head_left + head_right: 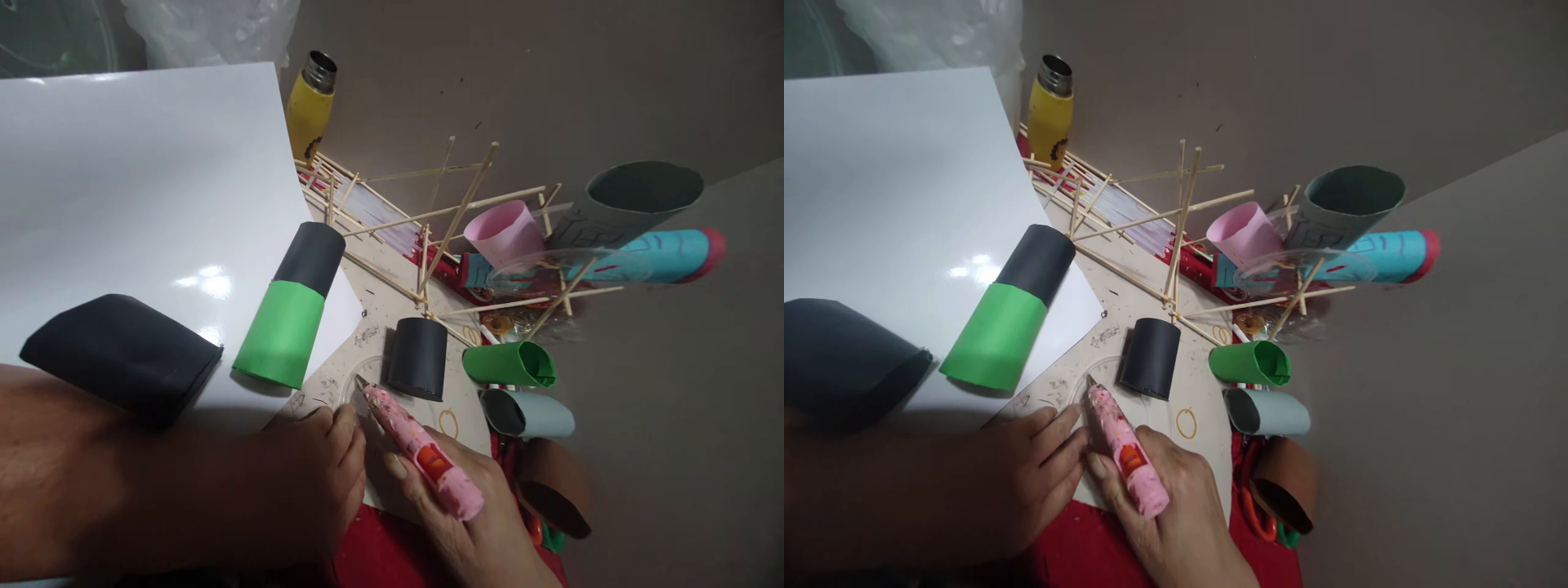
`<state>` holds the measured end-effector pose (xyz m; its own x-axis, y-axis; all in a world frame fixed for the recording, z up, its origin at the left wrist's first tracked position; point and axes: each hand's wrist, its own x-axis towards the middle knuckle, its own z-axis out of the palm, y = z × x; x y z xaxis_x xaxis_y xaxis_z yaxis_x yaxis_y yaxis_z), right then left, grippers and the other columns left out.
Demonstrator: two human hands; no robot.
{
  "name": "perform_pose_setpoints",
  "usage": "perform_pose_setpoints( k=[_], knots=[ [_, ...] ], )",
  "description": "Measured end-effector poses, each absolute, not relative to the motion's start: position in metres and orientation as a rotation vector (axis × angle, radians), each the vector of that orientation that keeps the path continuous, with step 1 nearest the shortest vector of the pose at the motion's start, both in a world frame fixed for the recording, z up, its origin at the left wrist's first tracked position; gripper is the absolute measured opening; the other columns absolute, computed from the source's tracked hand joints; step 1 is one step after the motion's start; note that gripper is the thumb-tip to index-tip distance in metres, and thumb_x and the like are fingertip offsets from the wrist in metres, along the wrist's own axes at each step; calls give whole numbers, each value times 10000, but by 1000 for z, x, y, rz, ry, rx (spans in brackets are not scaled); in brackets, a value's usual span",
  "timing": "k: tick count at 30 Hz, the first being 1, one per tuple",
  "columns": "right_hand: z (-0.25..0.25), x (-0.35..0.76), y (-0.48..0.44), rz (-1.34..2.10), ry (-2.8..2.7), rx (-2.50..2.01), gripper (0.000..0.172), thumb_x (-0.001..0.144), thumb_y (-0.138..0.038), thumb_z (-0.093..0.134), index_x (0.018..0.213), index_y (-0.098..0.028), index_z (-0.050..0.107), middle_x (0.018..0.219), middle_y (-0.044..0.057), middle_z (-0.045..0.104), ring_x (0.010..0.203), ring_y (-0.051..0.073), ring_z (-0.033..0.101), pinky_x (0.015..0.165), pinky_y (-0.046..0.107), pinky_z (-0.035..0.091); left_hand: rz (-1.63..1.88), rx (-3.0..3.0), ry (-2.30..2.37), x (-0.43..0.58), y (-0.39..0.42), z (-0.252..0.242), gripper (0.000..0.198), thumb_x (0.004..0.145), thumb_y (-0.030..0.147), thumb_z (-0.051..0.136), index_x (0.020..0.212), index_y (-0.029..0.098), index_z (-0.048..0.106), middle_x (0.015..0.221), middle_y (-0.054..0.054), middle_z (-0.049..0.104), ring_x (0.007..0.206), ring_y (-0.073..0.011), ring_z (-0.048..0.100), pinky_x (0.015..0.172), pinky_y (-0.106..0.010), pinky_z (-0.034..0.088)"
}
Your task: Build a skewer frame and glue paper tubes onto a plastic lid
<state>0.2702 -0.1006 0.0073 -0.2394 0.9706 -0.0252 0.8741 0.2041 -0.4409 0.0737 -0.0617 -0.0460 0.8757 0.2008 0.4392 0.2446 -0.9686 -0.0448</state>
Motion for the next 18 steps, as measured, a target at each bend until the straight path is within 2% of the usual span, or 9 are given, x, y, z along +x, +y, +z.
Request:
perform_pose_setpoints(
  k=[10,14,18],
  knots=[
    [10,277,-112,584,-2192,-1824,319,933,-386,473,699,-201,588,596,29,604,513,147,583,552,249,530,-636,-2922,-312,73,-61,-46,378,847,333,557,1099,96,708,1201,-192,651,1098,-389,588,826,-469,483],
    [10,282,-116,583,-2198,-1854,284,927,-377,469,854,-216,690,641,55,674,593,201,664,533,261,541,-675,-2921,-333,74,-63,-51,404,819,354,599,1093,78,707,1200,-216,644,1101,-387,586,853,-480,466],
    [9,287,-122,536,-2188,-1854,296,926,-366,469,1031,-229,709,740,73,731,667,237,712,496,268,546,-702,-2948,-339,74,-63,-51,409,825,359,600,1092,65,699,1200,-228,640,1112,-379,582,862,-484,455]
  ],
)
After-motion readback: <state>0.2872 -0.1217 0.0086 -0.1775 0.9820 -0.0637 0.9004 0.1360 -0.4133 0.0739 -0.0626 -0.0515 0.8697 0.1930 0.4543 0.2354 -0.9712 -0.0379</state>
